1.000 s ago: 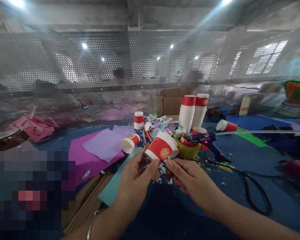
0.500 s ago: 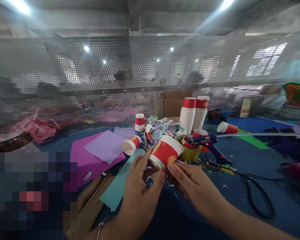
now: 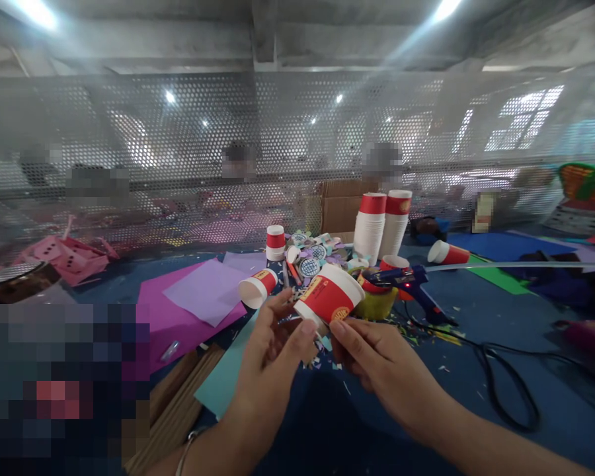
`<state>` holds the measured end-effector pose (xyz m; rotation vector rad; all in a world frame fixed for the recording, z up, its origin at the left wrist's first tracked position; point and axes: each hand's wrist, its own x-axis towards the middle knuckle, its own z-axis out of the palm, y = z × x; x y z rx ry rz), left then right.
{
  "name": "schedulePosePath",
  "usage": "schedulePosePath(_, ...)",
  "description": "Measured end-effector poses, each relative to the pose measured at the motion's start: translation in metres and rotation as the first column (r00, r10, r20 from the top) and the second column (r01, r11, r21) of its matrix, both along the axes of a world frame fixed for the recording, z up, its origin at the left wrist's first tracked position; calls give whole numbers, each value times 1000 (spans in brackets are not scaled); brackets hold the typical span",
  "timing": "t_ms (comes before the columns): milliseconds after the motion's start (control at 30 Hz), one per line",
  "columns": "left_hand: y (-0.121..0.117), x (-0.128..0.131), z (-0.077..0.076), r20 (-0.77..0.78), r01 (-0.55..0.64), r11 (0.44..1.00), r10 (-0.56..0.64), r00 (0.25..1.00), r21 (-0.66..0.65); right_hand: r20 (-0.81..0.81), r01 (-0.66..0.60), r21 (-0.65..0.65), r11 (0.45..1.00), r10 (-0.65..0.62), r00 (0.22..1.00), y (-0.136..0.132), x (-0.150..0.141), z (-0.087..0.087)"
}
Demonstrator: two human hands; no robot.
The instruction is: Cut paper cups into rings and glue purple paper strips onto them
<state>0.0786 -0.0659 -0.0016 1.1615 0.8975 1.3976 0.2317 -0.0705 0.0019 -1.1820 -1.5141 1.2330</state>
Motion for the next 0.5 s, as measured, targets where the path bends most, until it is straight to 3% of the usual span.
schedulePosePath(100,3,2,2,82,21,995,-13,997,-98,-16,-2,-2,1000,2,1000,2,0,-1)
schedulePosePath(167,4,2,2,92,30,995,-21,996,-94,-15,-1,2,1000,1,1000,2,0,-1)
schedulePosePath(500,-1,-1,3,-132,6,985,17,991,173,21,-40,50,998,39,999,-1,2,-5)
